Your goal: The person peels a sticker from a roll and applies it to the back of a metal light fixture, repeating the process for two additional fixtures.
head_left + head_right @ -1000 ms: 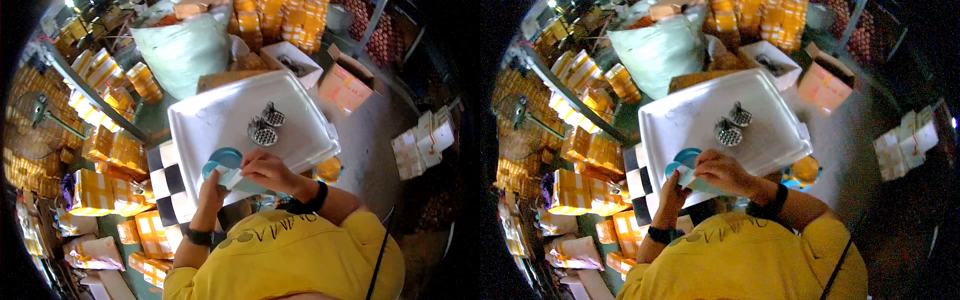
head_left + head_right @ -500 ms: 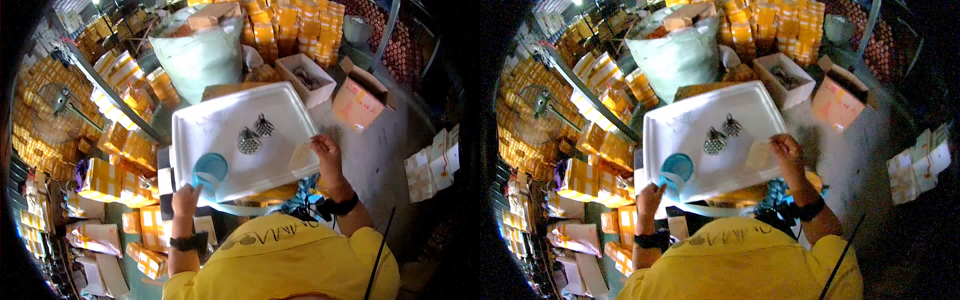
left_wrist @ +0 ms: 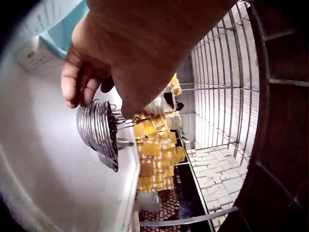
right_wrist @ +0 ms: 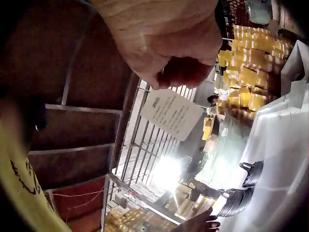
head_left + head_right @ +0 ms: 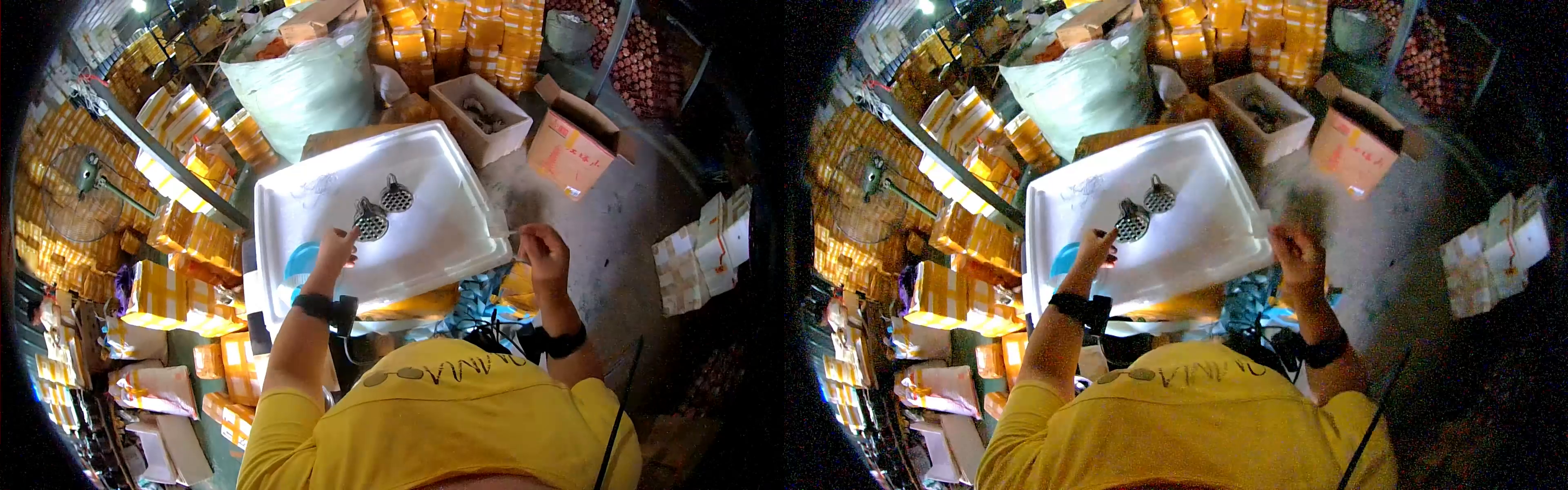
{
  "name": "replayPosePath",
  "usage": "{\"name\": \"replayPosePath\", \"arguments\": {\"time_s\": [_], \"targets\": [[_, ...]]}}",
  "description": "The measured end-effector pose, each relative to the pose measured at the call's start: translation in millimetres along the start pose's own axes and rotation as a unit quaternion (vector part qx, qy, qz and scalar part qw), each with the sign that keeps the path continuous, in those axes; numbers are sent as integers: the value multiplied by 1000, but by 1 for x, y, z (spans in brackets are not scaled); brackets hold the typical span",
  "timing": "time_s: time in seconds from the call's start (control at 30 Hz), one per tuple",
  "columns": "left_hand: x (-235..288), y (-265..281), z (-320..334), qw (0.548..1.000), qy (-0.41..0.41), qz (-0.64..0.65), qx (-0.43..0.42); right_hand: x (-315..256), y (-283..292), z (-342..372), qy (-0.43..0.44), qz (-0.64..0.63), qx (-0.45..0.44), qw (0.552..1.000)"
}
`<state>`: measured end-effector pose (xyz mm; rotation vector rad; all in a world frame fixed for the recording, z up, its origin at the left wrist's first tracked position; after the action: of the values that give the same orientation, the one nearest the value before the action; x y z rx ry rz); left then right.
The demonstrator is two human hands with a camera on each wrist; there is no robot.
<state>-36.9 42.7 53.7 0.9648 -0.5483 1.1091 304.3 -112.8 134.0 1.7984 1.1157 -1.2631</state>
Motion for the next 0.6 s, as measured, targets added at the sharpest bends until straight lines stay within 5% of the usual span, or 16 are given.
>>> {"name": "replayPosePath", "arguments": {"time_s": [0.07,0.23,0.5,0.6], "targets": [[-4,-2,-14,998,20,58,-30,-13,2,6,49,70,-25,996],[-9,-1,-31,994,14,81,-75,-11,-2,12,-10,-48,-20,999],[14,14,-8,991,-117,17,63,3,-23,-2,0,-131,-11,991],[3,15,-21,975,-130,178,34,9,-36,-13,18,-83,-33,996]]}}
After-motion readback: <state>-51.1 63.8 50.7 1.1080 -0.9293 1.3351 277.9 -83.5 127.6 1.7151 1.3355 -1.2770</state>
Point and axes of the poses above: each hand's wrist, its own z-axis away from the middle knuckle, its own y-axis out of the back of the hand, x = y × z, the point moved 1 cm from there along -z, towards the middle knuckle, and after that the axes turned 7 degrees about y, right-handed, at the moved point
